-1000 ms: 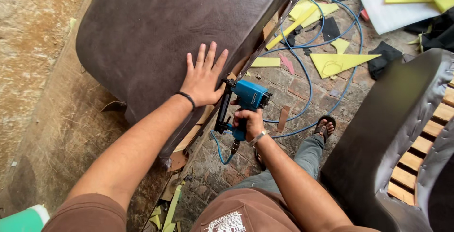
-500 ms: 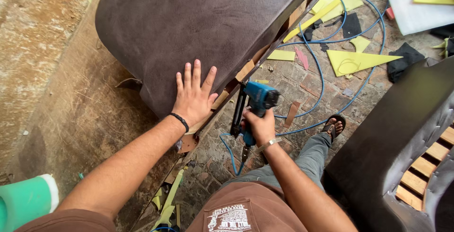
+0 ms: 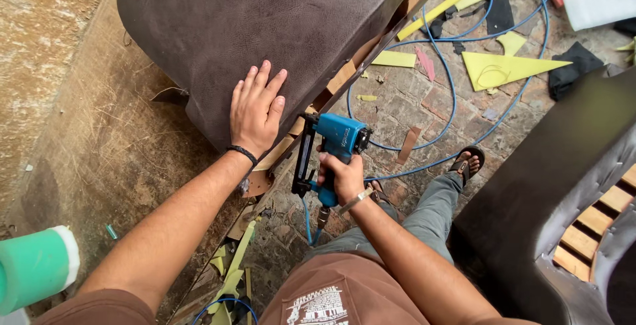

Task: The person uses a pneumatic staple gun to attach brown fabric to a wooden chair seat frame. They pull the fabric taut and drive staples along the edges, working around the perimeter and corners to secure the upholstery.

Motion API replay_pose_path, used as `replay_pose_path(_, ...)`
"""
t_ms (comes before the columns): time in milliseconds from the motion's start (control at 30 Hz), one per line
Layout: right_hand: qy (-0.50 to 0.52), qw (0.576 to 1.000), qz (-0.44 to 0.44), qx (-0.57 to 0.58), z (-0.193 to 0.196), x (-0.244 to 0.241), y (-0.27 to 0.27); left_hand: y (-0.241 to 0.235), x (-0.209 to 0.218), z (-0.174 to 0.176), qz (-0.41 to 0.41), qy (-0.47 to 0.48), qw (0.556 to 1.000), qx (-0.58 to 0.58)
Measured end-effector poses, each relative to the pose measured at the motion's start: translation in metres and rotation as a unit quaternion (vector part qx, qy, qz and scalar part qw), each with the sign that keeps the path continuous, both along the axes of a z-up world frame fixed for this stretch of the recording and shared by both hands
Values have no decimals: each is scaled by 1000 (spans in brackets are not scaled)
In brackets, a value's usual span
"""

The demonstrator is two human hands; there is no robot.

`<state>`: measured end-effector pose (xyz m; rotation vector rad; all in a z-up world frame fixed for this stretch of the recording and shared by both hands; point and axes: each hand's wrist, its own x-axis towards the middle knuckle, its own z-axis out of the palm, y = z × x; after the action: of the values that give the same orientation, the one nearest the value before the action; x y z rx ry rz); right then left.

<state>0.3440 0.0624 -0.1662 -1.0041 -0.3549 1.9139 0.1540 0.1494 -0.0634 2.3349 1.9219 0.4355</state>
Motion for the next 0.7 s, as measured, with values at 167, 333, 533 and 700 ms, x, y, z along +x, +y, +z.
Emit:
replay_pose_path(167, 13, 1000, 4, 18, 2, -2, -18, -5, -1, -5, 7, -48, 999, 7)
replay_pose_path(333, 36, 999, 16, 26, 3, -14, -21, 2, -9, -10, 14, -74, 997, 8)
replay_pose_path(533, 82, 996, 33, -32, -3, 7, -11, 4, -12, -17, 59, -84, 995, -1)
replay_pose_path(700, 390, 908, 55, -144, -30, 53, 43, 14, 0, -19, 137, 42, 990, -3)
